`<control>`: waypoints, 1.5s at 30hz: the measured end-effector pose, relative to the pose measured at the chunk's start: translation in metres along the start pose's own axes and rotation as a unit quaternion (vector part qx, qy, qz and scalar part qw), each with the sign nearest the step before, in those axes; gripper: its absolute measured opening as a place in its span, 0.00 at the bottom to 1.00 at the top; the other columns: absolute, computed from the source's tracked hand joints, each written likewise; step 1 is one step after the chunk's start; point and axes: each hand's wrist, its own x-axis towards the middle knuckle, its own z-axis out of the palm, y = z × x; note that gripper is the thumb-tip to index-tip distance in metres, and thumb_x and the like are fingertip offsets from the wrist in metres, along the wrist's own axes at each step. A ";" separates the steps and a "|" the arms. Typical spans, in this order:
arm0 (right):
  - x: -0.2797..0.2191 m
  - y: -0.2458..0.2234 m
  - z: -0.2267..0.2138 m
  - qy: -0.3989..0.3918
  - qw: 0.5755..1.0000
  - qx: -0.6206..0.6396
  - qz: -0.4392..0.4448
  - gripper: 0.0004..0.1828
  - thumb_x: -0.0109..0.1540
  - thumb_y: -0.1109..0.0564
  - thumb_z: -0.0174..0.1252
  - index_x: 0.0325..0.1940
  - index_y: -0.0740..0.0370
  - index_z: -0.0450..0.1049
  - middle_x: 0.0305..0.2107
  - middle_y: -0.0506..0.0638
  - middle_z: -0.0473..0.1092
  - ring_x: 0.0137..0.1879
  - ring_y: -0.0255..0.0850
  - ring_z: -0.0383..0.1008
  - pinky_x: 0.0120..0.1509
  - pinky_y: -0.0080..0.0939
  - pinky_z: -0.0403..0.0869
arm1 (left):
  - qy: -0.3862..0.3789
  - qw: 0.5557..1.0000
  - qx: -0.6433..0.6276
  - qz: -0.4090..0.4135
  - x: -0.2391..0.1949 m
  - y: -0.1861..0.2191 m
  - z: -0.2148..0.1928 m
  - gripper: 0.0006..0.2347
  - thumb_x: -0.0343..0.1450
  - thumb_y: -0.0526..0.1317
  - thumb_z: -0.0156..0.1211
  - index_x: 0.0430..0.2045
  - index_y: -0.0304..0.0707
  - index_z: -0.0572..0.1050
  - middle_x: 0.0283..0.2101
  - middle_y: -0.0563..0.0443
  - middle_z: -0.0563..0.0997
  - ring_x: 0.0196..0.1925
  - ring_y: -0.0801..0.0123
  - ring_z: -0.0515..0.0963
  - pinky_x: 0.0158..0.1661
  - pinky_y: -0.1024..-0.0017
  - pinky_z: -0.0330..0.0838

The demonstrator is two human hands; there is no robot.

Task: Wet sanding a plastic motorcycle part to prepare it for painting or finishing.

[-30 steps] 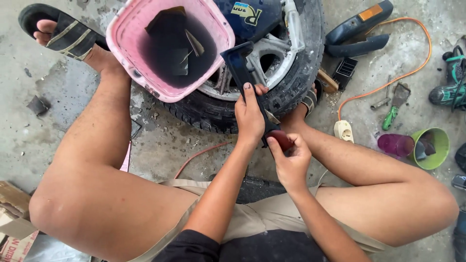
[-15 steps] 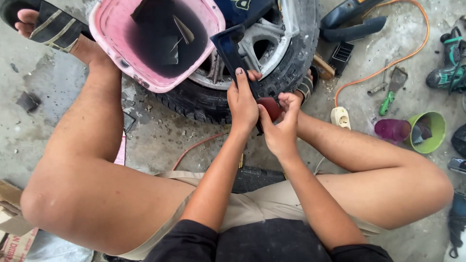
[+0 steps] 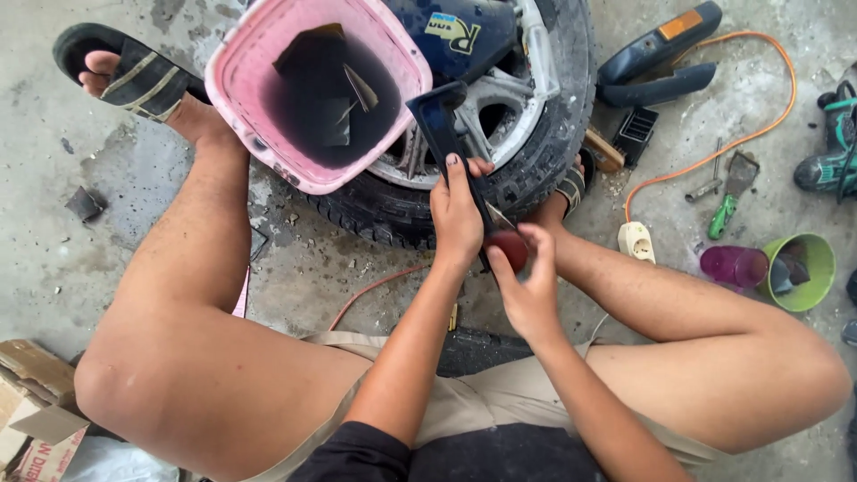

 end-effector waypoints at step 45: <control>-0.008 -0.003 -0.051 0.023 0.984 0.164 0.061 0.08 0.63 0.61 0.68 0.42 0.60 0.75 0.30 0.47 0.75 0.36 0.27 0.73 0.37 0.29 0.74 | -0.007 0.999 -0.041 0.004 0.000 -0.003 0.001 0.19 0.83 0.48 0.40 0.28 0.37 0.72 0.36 0.47 0.79 0.48 0.65 0.79 0.60 0.60 0.67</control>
